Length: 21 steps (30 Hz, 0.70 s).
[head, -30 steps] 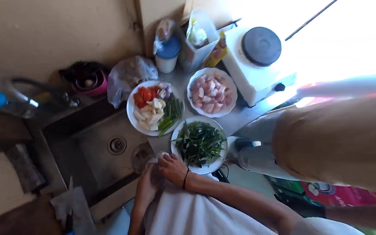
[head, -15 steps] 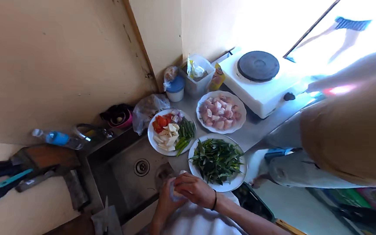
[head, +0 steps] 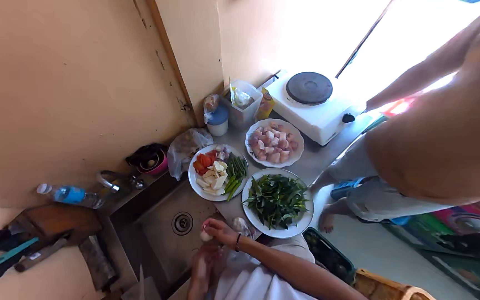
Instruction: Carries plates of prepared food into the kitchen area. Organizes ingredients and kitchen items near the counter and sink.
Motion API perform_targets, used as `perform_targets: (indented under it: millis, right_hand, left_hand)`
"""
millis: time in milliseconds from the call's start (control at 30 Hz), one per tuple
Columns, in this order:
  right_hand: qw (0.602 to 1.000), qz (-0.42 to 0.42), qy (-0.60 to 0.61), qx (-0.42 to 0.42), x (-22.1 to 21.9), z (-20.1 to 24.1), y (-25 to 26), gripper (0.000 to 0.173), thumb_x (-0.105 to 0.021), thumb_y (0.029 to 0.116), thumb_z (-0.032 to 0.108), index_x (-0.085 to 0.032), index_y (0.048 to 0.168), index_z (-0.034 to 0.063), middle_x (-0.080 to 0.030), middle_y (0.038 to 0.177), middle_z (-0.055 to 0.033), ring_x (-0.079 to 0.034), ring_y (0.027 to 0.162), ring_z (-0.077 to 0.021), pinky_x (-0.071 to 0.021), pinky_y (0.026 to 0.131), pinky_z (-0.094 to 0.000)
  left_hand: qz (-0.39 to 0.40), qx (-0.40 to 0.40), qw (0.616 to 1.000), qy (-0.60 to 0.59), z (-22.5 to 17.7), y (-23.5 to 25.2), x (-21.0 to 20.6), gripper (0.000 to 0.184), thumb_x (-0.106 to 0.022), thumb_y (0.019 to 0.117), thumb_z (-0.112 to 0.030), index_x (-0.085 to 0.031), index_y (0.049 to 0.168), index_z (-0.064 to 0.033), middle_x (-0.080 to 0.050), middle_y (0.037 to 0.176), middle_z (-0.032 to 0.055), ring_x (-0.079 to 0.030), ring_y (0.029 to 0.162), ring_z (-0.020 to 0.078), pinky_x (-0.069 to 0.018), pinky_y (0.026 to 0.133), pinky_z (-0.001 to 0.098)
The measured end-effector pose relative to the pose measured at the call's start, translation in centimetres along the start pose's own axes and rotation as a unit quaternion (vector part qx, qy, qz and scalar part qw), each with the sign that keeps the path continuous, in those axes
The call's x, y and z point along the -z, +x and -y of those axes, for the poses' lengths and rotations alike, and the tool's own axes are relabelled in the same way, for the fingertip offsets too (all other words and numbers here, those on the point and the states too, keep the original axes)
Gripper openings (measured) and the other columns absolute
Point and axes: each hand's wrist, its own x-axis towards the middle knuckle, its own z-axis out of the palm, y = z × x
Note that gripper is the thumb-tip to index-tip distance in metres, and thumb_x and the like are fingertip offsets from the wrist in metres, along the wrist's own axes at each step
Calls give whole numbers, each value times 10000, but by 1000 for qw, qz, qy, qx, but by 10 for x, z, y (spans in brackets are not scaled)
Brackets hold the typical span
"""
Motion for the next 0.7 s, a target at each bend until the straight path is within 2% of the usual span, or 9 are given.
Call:
perform_targets:
  millis: [67,133,233,333,367,500,567,633,700]
  right_hand:
    - [996,43,-81,22,-3,-7,0,334,-461,1079,131,-566,1306,-89,-641,1227,-223,-640,1088,-226,-517,980,-384]
    - [985,65,-159,24,-7,-11,2,349,-492,1076,134,-566,1335,-88,-637,1284,-265,-638,1178,-304,-490,1055,-443]
    - [963,71,-260,10,-16,-10,14,360,-589,1047,203,-633,1304,-46,-640,1292,-284,-620,1226,-384,-463,1090,-514]
    - [940,77,-331,-13,-27,-8,26,352,-719,970,197,-692,1270,15,-569,1378,-286,-562,1281,-414,-444,1110,-534]
    - [929,81,-360,-16,-31,-7,29,329,-719,968,179,-706,1259,27,-579,1382,-275,-566,1287,-411,-442,1114,-539]
    - [892,127,-435,-9,-33,-6,49,277,-654,995,113,-721,1252,33,-650,1345,-220,-594,1288,-390,-433,1128,-564]
    - [888,144,-436,6,-32,-7,54,235,-613,1022,113,-736,1188,1,-663,1306,-228,-607,1260,-396,-442,1111,-565]
    - [891,145,-429,28,-32,-14,61,219,-627,1016,126,-752,1133,-10,-666,1278,-232,-618,1229,-400,-461,1086,-575]
    - [888,144,-436,38,-35,-14,63,219,-633,1012,131,-752,1137,-5,-677,1265,-228,-626,1218,-399,-462,1076,-583]
  left_hand:
    - [-81,31,993,-78,-10,3,8,501,-203,1119,-293,-497,1308,66,-695,1110,198,-711,955,273,-588,869,437]
    - [-84,32,990,-106,-12,4,12,539,-184,1125,-356,-440,1388,38,-659,1174,182,-691,981,251,-580,875,416]
    - [-84,18,982,-168,-7,14,16,429,-271,1133,-290,-491,1356,3,-681,1132,124,-691,976,197,-579,886,350]
    - [-105,21,973,-202,-6,24,21,303,-294,1114,-210,-514,1217,-27,-661,1011,69,-673,901,152,-579,831,309]
    - [-115,24,972,-206,-5,27,22,287,-294,1111,-202,-513,1183,-31,-649,993,62,-663,890,148,-576,823,308]
    - [-121,17,954,-273,-3,41,30,288,-300,1106,-221,-482,1234,-37,-637,1070,89,-663,949,180,-576,848,344]
    - [-115,6,953,-280,4,43,36,282,-323,1111,-226,-500,1256,-63,-657,1085,77,-676,958,183,-586,842,351]
    - [-111,-1,953,-281,6,44,39,311,-307,1121,-240,-475,1316,-67,-644,1123,72,-668,985,177,-579,862,347]
    - [-116,-8,950,-290,6,44,40,293,-306,1121,-245,-485,1275,-72,-646,1095,52,-666,973,160,-576,857,341]
